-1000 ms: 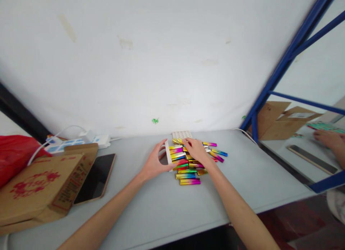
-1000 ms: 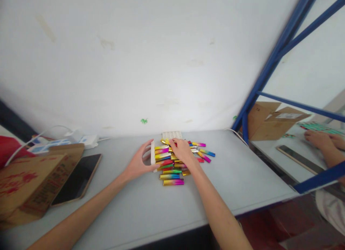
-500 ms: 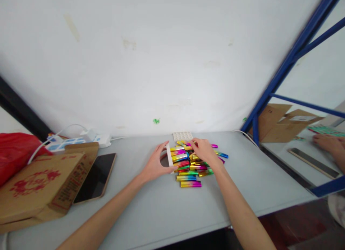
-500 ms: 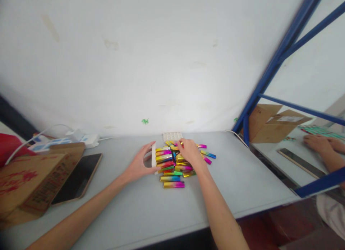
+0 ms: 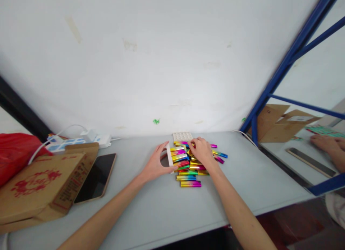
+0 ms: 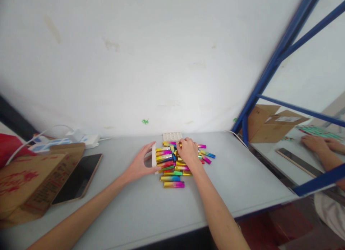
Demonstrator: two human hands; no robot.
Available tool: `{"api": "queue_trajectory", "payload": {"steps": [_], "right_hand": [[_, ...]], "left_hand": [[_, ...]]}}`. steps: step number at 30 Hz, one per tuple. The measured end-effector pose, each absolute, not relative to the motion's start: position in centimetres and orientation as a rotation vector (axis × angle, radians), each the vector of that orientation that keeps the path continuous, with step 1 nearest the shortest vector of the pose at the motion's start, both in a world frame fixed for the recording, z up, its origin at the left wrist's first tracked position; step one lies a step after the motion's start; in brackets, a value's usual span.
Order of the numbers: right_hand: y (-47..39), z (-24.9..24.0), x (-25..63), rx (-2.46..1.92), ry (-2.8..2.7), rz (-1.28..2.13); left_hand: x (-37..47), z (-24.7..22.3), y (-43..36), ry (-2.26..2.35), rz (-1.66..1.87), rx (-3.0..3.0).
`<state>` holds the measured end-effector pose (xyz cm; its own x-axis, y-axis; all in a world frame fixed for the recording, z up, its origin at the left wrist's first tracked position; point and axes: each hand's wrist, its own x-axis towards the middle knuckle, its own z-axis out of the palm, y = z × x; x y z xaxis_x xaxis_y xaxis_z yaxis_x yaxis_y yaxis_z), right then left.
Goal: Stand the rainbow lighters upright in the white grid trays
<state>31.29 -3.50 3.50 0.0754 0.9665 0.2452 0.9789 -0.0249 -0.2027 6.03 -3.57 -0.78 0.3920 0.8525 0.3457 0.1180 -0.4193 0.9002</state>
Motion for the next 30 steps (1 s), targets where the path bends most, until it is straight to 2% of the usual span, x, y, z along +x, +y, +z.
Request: {"api": "queue_trajectory", "payload": {"steps": [6, 11, 18, 30], "right_hand": [[-4.2, 4.1, 29.8, -1.631, -1.903, 0.02], [-5.4, 3.2, 26.4, -1.342, -2.131, 0.17], [-5.2, 2.3, 25.5, -1.505, -2.201, 0.116], [-3.9, 3.0, 30.0, -1.682, -2.167, 0.005]], "left_hand": [[6.0, -1.4, -3.2, 0.838, 1.082, 1.817], [5.8, -2.0, -2.7, 0.823, 1.081, 1.796], [5.7, -1.7, -2.7, 0.825, 1.073, 1.771], [5.2, -0.5, -3.3, 0.869, 1.068, 1.776]]}}
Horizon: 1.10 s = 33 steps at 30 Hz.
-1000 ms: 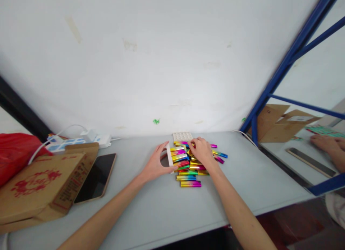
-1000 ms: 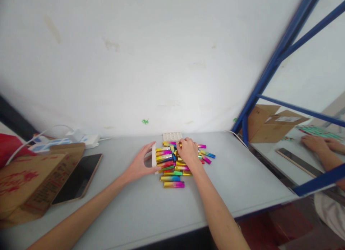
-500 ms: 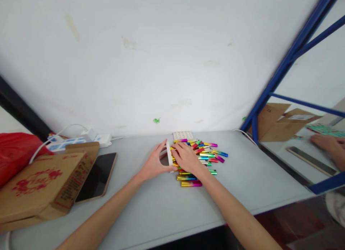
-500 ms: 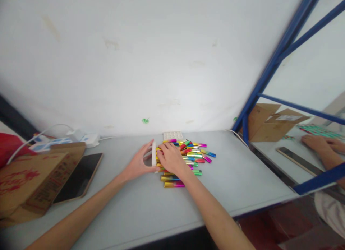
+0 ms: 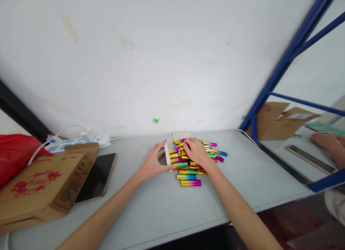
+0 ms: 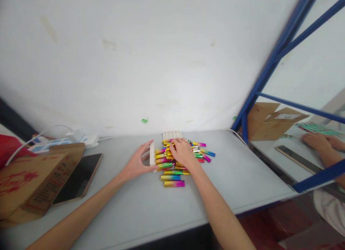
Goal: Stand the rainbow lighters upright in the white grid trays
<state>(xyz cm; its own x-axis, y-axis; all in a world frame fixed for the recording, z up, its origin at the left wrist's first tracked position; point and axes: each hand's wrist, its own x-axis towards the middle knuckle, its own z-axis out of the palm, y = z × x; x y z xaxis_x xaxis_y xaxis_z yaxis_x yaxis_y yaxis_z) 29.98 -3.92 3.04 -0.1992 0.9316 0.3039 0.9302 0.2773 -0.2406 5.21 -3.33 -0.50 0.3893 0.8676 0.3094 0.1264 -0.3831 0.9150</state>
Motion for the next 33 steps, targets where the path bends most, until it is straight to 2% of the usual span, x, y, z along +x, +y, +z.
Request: {"api": "queue_trajectory", "payload": {"steps": [17, 25, 33], "right_hand": [[-4.2, 3.0, 30.1, -1.603, -2.111, 0.003], [-5.2, 3.2, 27.5, -1.329, -2.229, 0.05], [-6.0, 2.1, 25.2, -1.432, -2.35, -0.14]], "left_hand": [[5.3, -0.6, -3.4, 0.886, 1.037, 1.818], [5.3, -1.2, -3.1, 0.863, 1.037, 1.851], [5.2, -1.3, -2.9, 0.837, 1.037, 1.84]]}}
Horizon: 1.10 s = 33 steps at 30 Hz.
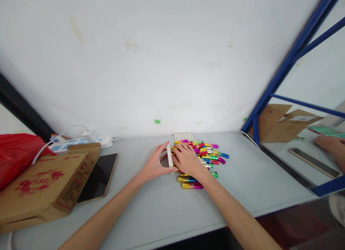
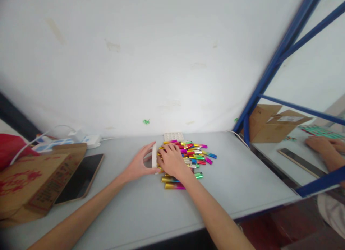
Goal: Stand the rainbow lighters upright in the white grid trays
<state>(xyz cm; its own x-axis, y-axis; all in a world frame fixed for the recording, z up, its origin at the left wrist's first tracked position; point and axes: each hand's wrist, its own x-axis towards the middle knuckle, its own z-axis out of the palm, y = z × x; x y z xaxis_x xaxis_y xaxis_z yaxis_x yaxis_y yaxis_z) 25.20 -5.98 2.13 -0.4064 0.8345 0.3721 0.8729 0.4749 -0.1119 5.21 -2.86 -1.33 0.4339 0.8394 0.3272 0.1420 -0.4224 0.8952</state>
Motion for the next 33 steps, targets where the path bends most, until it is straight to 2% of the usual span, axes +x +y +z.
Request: {"api": "queue_trajectory", "payload": {"steps": [9, 19, 28, 33], "right_hand": [[-5.6, 1.9, 27.5, -1.486, -2.332, -0.151], [-7.5, 2.2, 24.5, -1.369, -2.435, -0.195], [-7.2, 1.4, 24.4, -1.411, -2.381, -0.172], [-7.7, 1.6, 23.8, -1.447, -2.356, -0.167]], "left_hand": [[3.4, 0.4, -3.2, 0.841, 0.938, 1.966], [3.8, -0.1, -3.1, 0.842, 0.937, 1.915], [2.2, 2.1, -2.8, 0.824, 0.815, 2.025], [2.5, 1.8, -2.8, 0.843, 0.805, 2.037]]}}
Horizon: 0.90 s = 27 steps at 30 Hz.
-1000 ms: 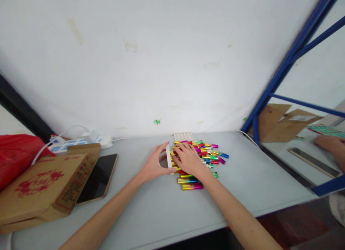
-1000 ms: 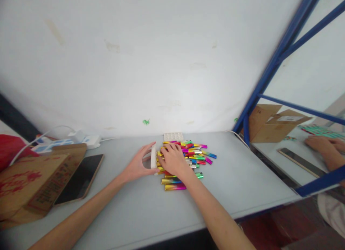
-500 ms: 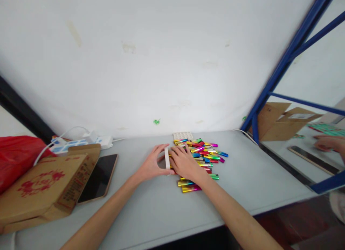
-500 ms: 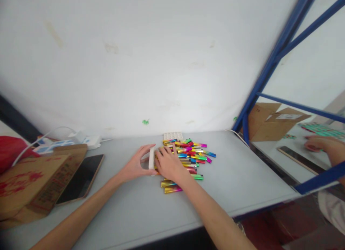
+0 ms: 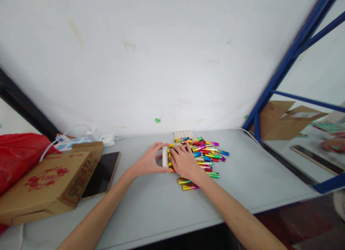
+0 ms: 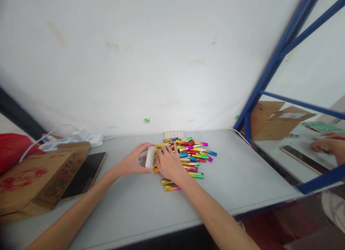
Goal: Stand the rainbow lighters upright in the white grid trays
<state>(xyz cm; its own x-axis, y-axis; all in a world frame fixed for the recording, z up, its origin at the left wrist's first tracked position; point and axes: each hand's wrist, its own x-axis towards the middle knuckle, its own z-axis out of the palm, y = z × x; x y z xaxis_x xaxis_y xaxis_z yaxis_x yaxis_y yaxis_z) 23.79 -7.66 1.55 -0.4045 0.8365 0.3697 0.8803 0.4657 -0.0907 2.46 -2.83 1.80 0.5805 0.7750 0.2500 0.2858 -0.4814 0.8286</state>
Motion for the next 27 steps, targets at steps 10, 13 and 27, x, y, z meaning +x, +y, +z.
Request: {"api": "queue_trajectory", "payload": {"steps": [10, 13, 27], "right_hand": [[-6.9, -0.2, 23.3, -1.509, -2.286, -0.231], [-6.7, 0.0, 23.5, -1.503, -2.275, -0.227], [-8.6, 0.2, 22.6, -1.404, -2.384, -0.211]], "left_hand": [[0.0, 2.9, -2.0, 0.932, 0.816, 2.061], [-1.1, 2.9, -1.5, 0.961, 0.844, 1.971], [-0.2, 2.0, -1.6, 0.931, 0.86, 1.991]]}}
